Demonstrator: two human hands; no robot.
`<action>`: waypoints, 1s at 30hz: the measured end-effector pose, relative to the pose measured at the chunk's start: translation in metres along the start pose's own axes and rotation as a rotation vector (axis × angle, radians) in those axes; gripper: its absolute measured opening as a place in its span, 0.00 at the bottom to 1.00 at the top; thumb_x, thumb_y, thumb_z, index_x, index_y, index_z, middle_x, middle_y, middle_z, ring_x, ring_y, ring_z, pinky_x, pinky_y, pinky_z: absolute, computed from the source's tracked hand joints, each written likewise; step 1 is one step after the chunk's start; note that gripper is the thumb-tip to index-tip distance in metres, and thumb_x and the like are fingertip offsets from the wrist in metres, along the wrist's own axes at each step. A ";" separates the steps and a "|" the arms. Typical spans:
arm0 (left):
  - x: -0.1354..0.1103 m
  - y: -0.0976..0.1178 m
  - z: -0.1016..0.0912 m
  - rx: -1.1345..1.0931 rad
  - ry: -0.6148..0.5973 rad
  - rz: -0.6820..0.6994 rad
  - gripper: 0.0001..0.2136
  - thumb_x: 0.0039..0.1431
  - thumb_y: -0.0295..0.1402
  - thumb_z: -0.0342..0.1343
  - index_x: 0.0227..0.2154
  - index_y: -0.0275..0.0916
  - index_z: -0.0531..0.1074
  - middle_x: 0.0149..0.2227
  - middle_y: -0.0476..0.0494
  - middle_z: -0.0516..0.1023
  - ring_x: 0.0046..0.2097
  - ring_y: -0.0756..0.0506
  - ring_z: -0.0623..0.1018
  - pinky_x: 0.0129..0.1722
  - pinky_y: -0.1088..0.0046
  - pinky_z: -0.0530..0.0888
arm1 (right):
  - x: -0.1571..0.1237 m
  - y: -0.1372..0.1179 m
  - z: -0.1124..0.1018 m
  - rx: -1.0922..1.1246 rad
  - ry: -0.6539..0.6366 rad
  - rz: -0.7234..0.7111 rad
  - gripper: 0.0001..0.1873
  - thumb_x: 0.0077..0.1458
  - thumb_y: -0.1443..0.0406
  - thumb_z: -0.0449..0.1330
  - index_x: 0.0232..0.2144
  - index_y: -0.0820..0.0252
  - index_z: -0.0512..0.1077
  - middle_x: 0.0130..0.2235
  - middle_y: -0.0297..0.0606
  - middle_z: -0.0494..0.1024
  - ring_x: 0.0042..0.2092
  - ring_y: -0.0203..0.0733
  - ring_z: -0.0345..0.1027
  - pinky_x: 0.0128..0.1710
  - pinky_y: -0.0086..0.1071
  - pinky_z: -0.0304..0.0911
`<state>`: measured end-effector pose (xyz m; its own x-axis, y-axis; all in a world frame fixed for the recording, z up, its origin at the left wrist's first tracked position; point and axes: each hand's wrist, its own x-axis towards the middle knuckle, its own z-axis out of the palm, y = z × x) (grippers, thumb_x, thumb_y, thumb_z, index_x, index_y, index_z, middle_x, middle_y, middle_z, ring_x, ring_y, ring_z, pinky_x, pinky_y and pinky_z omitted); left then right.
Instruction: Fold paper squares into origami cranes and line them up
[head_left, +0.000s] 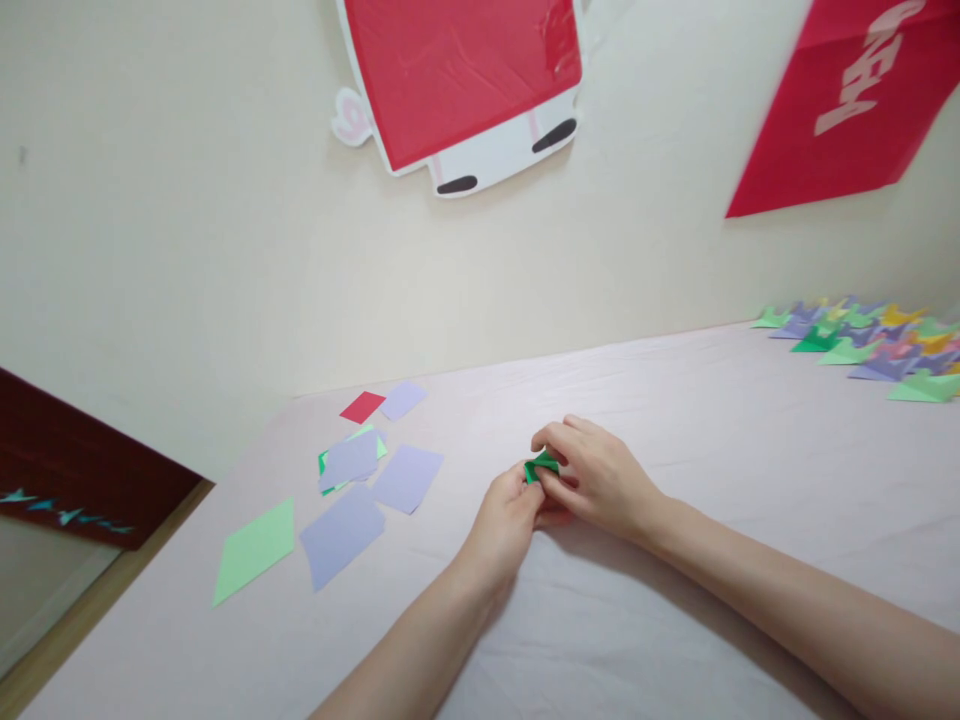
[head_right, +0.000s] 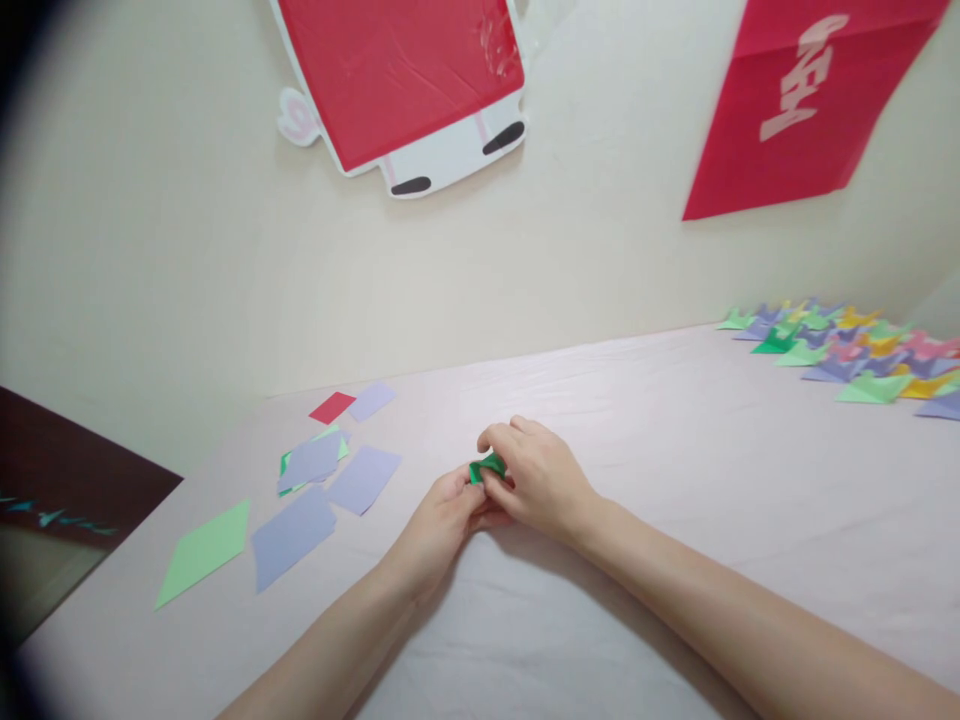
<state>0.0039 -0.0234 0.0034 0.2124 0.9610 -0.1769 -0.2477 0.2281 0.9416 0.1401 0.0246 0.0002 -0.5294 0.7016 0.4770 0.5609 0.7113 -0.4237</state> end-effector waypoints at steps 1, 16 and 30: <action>0.000 -0.001 0.000 0.031 -0.008 -0.011 0.10 0.54 0.30 0.53 0.39 0.32 0.73 0.38 0.39 0.80 0.41 0.44 0.79 0.42 0.69 0.75 | 0.000 0.000 0.000 -0.019 -0.005 -0.013 0.08 0.53 0.69 0.55 0.37 0.60 0.70 0.30 0.38 0.71 0.34 0.42 0.63 0.34 0.32 0.57; 0.000 0.008 -0.013 0.130 -0.092 -0.112 0.12 0.50 0.34 0.55 0.36 0.32 0.74 0.29 0.41 0.78 0.28 0.49 0.77 0.27 0.76 0.71 | 0.004 0.007 -0.008 0.596 -0.160 0.138 0.11 0.57 0.65 0.55 0.32 0.62 0.77 0.31 0.38 0.77 0.33 0.38 0.68 0.32 0.29 0.60; 0.006 -0.009 -0.024 0.268 0.043 0.064 0.18 0.58 0.48 0.52 0.31 0.34 0.70 0.27 0.41 0.78 0.25 0.49 0.76 0.24 0.77 0.70 | 0.001 0.006 -0.003 0.655 -0.103 0.305 0.11 0.57 0.58 0.56 0.30 0.60 0.69 0.26 0.32 0.71 0.29 0.36 0.63 0.29 0.29 0.56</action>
<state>-0.0150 -0.0162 -0.0127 0.1622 0.9793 -0.1209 0.0011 0.1224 0.9925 0.1445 0.0292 0.0005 -0.4856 0.8503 0.2027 0.2147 0.3408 -0.9153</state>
